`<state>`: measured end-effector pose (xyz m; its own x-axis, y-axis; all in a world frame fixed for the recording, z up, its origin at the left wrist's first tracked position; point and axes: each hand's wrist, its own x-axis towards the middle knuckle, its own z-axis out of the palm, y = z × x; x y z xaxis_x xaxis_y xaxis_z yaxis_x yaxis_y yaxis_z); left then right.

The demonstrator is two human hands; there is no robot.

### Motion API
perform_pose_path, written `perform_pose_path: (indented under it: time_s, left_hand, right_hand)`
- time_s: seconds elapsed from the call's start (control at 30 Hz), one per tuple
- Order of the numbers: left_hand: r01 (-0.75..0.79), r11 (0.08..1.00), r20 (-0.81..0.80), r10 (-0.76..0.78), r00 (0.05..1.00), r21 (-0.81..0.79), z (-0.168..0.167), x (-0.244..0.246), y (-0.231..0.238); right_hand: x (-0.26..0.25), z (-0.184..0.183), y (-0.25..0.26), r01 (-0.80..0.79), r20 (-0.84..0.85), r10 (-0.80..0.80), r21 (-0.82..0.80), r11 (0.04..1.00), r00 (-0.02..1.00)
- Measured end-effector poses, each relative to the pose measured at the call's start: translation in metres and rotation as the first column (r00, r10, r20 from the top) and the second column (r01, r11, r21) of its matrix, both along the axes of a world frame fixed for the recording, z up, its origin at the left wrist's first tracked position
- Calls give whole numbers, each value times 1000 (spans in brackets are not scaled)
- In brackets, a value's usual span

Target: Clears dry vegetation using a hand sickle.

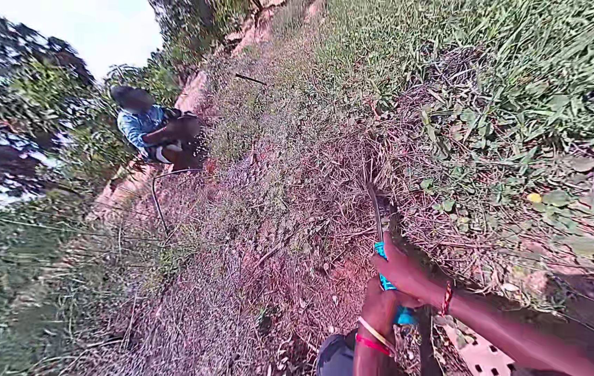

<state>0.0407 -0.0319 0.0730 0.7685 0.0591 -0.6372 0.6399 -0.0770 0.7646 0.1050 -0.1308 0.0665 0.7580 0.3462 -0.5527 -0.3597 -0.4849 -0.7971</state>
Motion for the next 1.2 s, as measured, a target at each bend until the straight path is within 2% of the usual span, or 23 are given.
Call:
perform_pose_path:
  time_s: [0.07, 0.17, 0.27, 0.33, 0.4, 0.6, 0.83, 0.93, 1.2]
  left_hand:
    - [39, 991, -39, -44, 998, -127, 0, 12, 3]
    - [-4, 976, -79, -14, 997, -220, -29, 6, 12]
    - [-154, 983, -48, 150, 988, -95, -55, -36, 20]
    - [-138, 988, 16, 137, 990, 64, -41, -64, 30]
    - [-116, 984, 12, 116, 993, 137, -21, -73, 33]
    - [-147, 988, 28, 146, 989, 46, -1, -67, 31]
    - [-91, 990, 27, 88, 996, 104, 25, -89, 45]
    - [-68, 981, -6, 70, 998, 180, 50, -116, 55]
    - [-90, 986, -11, 92, 996, 141, 57, -121, 58]
  right_hand:
    - [6, 6, -7, -87, 19, 88, -56, 995, 996]
    - [-2, -4, -8, -153, 21, 154, -67, 986, 988]
    - [-34, -20, 3, -190, 5, 190, -20, 982, 982]
    - [-61, -20, 10, -181, -11, 182, 90, 979, 983]
    - [-69, -12, 12, -199, -24, 204, 138, 970, 979]
    - [-60, 0, 8, -263, 21, 263, 125, 957, 965]
    - [-77, 20, 13, -353, 45, 350, 97, 931, 936]
    - [-100, 25, 16, -403, 54, 400, 184, 896, 915]
    - [-97, 39, 13, -468, 97, 458, 141, 872, 883]
